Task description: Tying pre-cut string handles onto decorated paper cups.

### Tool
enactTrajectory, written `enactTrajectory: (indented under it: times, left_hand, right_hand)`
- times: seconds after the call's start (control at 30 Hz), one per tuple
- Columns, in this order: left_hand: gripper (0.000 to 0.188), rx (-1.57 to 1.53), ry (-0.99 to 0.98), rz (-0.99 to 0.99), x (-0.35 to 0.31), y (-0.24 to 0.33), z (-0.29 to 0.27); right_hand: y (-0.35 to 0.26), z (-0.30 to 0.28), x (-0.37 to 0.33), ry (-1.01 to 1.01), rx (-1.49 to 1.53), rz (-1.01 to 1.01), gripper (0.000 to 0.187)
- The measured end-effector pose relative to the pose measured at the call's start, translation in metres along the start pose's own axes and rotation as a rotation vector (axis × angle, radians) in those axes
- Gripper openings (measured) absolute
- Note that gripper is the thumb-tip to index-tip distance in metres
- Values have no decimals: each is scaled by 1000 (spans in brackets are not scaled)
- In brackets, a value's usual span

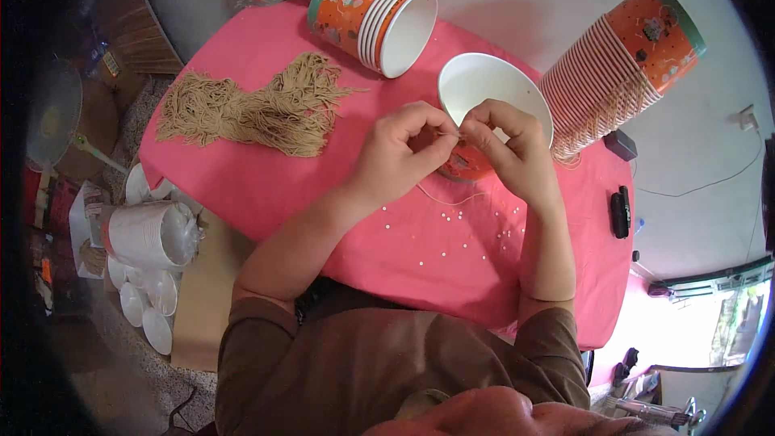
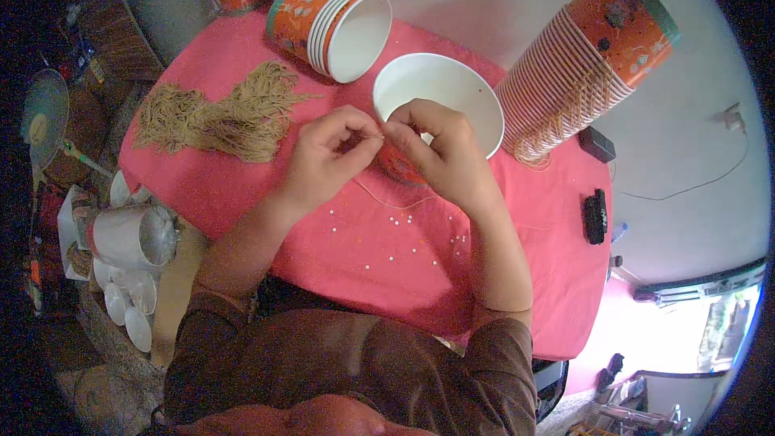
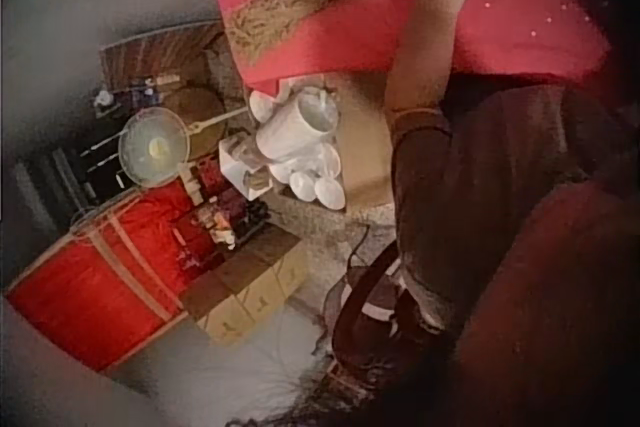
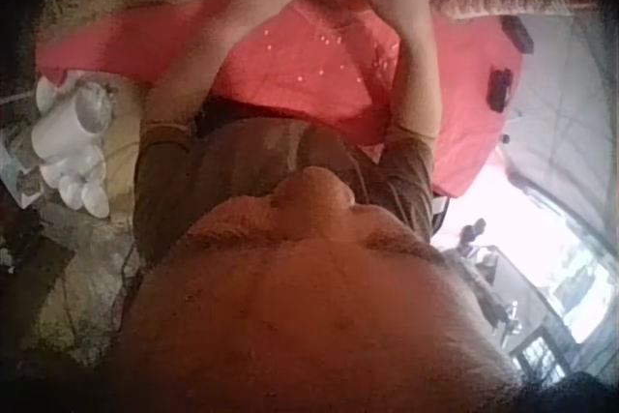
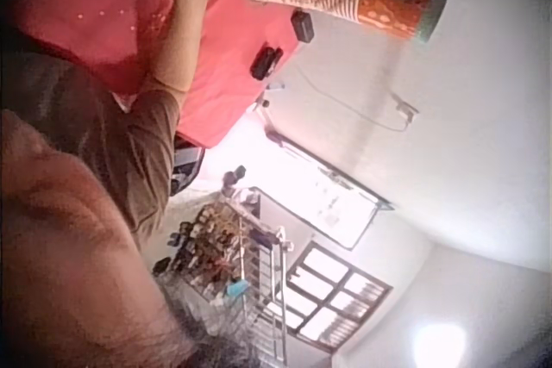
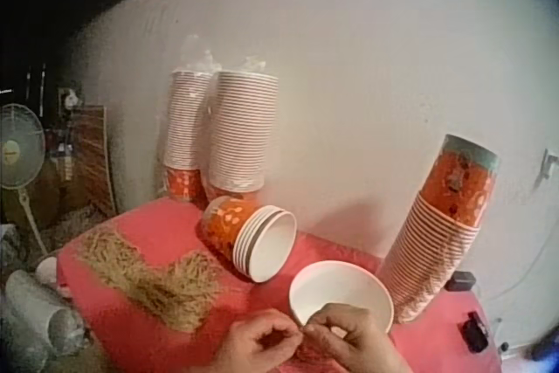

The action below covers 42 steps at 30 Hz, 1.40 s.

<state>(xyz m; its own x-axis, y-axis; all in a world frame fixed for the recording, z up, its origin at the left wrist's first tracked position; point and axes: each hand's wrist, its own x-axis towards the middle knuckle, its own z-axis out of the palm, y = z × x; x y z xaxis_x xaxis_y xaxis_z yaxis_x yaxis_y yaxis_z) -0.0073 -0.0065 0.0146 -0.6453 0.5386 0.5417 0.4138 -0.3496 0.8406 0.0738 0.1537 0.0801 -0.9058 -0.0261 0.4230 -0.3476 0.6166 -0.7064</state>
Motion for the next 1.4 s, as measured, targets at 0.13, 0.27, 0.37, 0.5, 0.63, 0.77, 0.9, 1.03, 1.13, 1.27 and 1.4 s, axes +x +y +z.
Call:
enactTrajectory:
  times: [0.13,0.27,0.37,0.5,0.63,0.77,0.9,1.03,1.13,1.27,1.4]
  left_hand:
    - [9,50,103,200,2,-1,6]
    - [7,-37,135,149,-1,-3,11]
    - [6,-189,130,0,-2,-4,12]
    - [6,-445,27,-273,1,-3,0]
    - [2,-692,6,-435,3,1,-4]
    - [4,-968,-70,-594,3,-1,-8]
    - [5,-999,-85,-611,3,-4,-10]
    - [7,-899,-48,-577,2,-2,-9]
    - [8,-865,-70,-480,1,-5,-9]
    - [7,-689,-50,-443,4,-1,-8]
    - [7,-504,-11,-392,3,-4,-8]
  right_hand:
    - [2,0,-1,-49,-55,61,16]
    - [-2,-2,0,-81,-75,94,16]
    - [-2,1,0,-83,-107,123,16]
    - [0,6,-1,153,-139,-139,15]
    - [0,9,0,121,-355,-393,22]
    - [3,11,0,126,-365,-399,23]
    - [3,12,0,136,-324,-408,24]
    - [2,12,-1,143,-298,-367,18]
    - [2,11,1,165,-320,-358,14]
    - [-2,4,1,204,-371,-337,12]
    - [-1,1,-2,186,-361,-336,12]
